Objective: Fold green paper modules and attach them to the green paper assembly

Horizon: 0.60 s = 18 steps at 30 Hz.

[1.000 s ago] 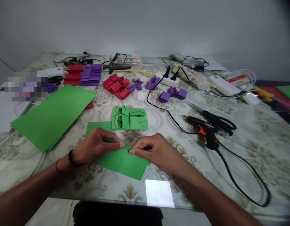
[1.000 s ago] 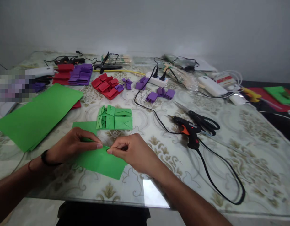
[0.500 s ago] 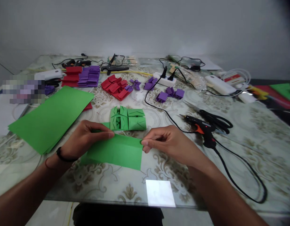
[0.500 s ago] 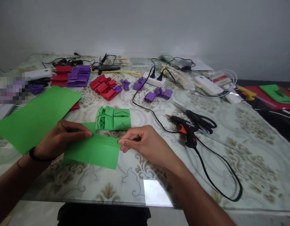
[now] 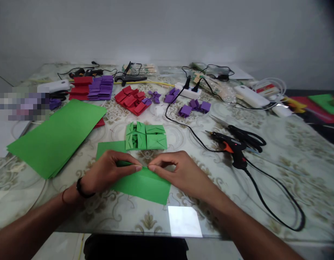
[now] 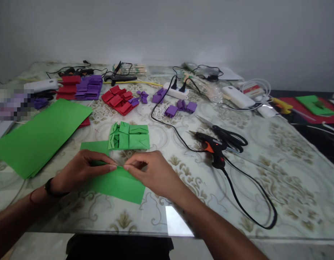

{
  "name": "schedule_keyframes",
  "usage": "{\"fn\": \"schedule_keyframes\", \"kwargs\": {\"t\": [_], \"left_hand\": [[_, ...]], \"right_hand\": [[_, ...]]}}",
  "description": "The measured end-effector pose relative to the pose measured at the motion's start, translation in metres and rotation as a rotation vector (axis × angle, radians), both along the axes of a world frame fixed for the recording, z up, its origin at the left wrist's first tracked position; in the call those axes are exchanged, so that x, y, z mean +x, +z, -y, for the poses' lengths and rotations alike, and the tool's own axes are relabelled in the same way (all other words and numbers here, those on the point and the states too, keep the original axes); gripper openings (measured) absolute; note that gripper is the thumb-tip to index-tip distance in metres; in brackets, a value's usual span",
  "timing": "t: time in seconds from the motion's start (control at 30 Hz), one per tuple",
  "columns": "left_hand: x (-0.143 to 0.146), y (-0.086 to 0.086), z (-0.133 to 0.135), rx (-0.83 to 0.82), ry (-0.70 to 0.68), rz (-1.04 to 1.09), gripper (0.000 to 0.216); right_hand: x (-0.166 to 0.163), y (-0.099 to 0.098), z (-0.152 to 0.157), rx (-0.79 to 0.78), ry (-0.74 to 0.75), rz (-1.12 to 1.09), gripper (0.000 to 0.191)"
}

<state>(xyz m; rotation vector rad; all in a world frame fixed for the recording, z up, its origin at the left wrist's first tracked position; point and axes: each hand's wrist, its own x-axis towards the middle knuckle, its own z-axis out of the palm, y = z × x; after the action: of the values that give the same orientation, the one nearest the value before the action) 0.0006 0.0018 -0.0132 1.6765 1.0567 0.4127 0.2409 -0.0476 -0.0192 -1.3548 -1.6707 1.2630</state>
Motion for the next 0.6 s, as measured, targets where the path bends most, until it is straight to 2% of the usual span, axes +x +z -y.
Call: {"fn": "schedule_keyframes", "kwargs": {"t": [0.2,0.6], "left_hand": [[0.004,-0.001,0.002,0.021,-0.049,-0.058,0.018],[0.008,-0.002,0.014,0.024,0.02,-0.023,0.019]], "right_hand": [[-0.003,-0.002,0.002,0.046,0.024,0.061,0.012],[-0.014,-0.005,0.003,0.058,0.006,-0.027,0.008]]}}
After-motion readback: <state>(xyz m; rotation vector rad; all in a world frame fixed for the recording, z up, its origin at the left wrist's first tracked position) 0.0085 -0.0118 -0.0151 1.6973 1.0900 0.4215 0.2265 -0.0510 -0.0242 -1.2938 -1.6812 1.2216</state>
